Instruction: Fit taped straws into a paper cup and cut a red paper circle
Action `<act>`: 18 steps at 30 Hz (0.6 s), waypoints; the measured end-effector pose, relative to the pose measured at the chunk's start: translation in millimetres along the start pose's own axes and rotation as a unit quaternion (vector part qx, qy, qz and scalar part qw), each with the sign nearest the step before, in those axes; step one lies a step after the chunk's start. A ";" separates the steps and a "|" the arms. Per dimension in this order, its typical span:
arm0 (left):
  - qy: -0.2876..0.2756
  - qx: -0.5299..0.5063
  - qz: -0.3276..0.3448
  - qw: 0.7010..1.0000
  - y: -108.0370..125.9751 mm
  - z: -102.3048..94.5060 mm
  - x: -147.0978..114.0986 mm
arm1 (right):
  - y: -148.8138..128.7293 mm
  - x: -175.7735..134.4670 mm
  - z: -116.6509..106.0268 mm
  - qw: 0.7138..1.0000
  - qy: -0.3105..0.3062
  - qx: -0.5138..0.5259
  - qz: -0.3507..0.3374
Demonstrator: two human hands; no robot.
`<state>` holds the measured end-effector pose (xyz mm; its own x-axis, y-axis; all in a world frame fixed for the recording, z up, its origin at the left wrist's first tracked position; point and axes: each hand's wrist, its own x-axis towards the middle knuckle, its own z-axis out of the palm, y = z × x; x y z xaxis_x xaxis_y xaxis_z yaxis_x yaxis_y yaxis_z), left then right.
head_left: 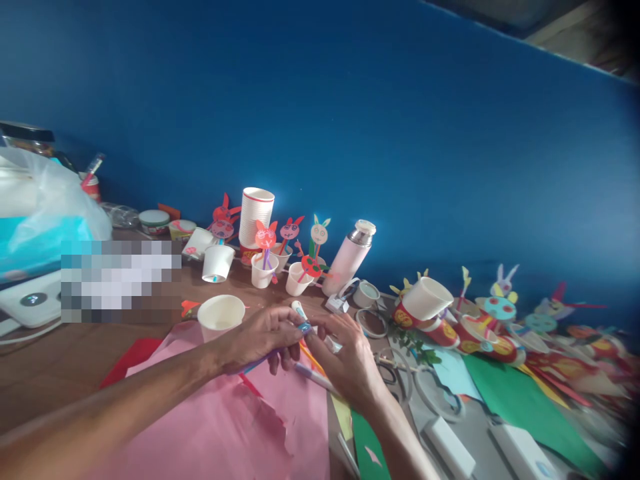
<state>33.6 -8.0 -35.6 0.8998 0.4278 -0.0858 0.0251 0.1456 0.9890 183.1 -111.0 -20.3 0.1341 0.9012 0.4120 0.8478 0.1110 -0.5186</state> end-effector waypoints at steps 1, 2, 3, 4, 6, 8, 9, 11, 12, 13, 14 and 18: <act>0.014 0.021 0.017 1.000 0.9 1.5 -0.7 | -0.1 -0.3 0.1 1.000 0.003 0.003 0.004; 0.036 0.058 0.040 0.997 2.2 3.3 -1.6 | -0.3 -0.5 0.2 1.000 0.005 0.005 0.009; 0.063 0.107 0.065 0.990 3.8 5.5 -2.8 | -0.6 -0.7 0.4 1.000 0.008 0.007 0.015; 0.091 0.161 0.089 0.979 5.6 8.0 -4.2 | -1.1 -0.8 0.7 1.000 0.009 0.007 0.022; 0.129 0.260 0.124 0.949 8.3 12.9 -7.2 | -2.6 -0.9 1.7 0.999 0.011 0.011 0.033; 0.139 0.322 0.139 0.926 8.5 15.9 -9.5 | -4.7 -1.0 3.2 0.999 0.014 0.014 0.044; 0.140 0.341 0.148 0.918 7.6 16.4 -10.0 | -5.7 -1.0 4.1 0.999 0.014 0.017 0.049; 0.153 0.362 0.170 0.904 4.4 15.3 -9.9 | -7.1 -1.3 6.0 0.998 0.011 0.030 0.059; 0.166 0.365 0.179 0.898 2.8 14.0 -9.4 | -7.4 -1.5 6.8 0.997 0.006 0.043 0.064; 0.177 0.365 0.183 0.896 1.5 12.4 -8.6 | -7.3 -1.7 7.6 0.996 -0.001 0.060 0.070; 0.184 0.361 0.182 0.896 0.6 10.8 -7.7 | -7.0 -1.9 8.3 0.994 -0.007 0.078 0.076; 0.194 0.339 0.167 0.905 -1.0 5.9 -3.9 | -6.8 -2.2 9.1 0.988 -0.013 0.123 0.095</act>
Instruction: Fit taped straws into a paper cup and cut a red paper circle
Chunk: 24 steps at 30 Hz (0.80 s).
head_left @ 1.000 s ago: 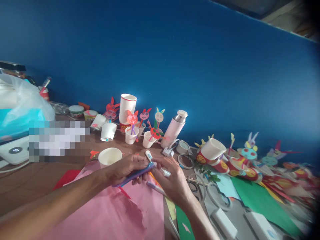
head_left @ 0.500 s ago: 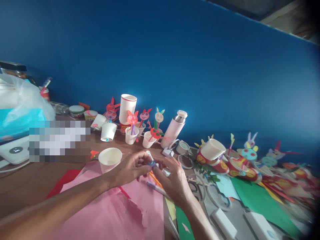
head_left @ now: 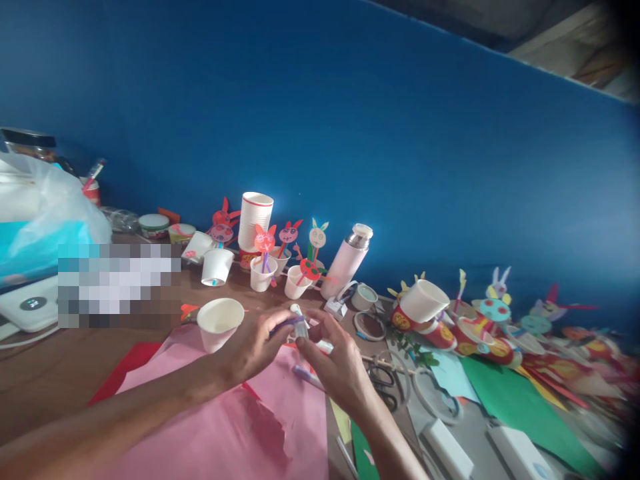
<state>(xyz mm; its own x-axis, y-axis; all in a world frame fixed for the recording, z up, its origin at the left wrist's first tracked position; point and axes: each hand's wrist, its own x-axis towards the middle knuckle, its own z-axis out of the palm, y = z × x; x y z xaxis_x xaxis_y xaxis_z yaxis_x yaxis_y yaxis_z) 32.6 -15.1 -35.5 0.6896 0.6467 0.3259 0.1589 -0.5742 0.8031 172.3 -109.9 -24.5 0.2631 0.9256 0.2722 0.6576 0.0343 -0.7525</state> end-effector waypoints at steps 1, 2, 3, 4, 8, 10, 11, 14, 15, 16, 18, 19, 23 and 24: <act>0.007 -0.003 -0.003 1.000 -1.1 0.2 0.6 | -0.8 0.0 -0.2 1.000 -0.003 0.006 0.002; 0.014 -0.004 -0.005 1.000 -2.4 0.6 1.0 | -2.0 0.1 -0.5 1.000 -0.009 0.009 0.003; 0.016 -0.006 -0.005 1.000 -3.8 1.3 1.1 | -3.5 0.2 -1.0 1.000 -0.015 0.008 0.003; 0.016 -0.008 -0.007 1.000 -5.3 2.1 1.1 | -5.1 0.3 -1.6 1.000 -0.019 -0.001 0.000; 0.007 -0.015 -0.017 1.000 -9.3 5.4 0.4 | -9.6 0.5 -3.2 0.994 0.012 -0.103 -0.036; -0.002 -0.028 -0.029 0.999 -9.0 6.8 0.2 | -9.2 -0.1 -2.2 0.983 0.039 -0.167 -0.057; -0.006 -0.039 -0.039 0.998 -8.4 7.3 0.3 | -8.5 -0.6 -1.3 0.977 0.047 -0.196 -0.066; -0.008 -0.076 -0.076 0.994 -7.4 8.6 0.4 | -6.2 -2.4 1.8 0.963 0.051 -0.249 -0.085; -0.008 -0.086 -0.084 0.993 -7.7 9.0 0.4 | -5.9 -2.9 2.4 0.961 0.051 -0.256 -0.088; -0.010 -0.096 -0.089 0.991 -8.2 9.5 0.5 | -5.9 -3.3 2.6 0.961 0.050 -0.258 -0.089; -0.021 -0.116 -0.097 0.988 -9.9 10.3 0.6 | -6.7 -3.8 2.0 0.963 0.045 -0.253 -0.082; -0.028 -0.132 -0.101 0.986 -10.7 10.7 0.7 | -7.1 -3.9 1.3 0.965 0.042 -0.248 -0.076; -0.059 -0.216 -0.119 0.967 -10.4 11.0 1.7 | -5.8 -2.7 -1.4 0.975 0.028 -0.218 -0.045; -0.066 -0.235 -0.124 0.962 -9.3 10.6 2.0 | -4.6 -2.0 -1.9 0.977 0.029 -0.210 -0.038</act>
<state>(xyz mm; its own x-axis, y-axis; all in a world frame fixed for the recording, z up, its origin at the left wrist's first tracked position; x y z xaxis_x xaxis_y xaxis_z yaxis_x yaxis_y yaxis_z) 40.0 -13.8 -47.6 0.7598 0.6479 0.0537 0.0141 -0.0990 0.9950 170.1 -112.7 -20.5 0.2337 0.9034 0.3595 0.9052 -0.0671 -0.4197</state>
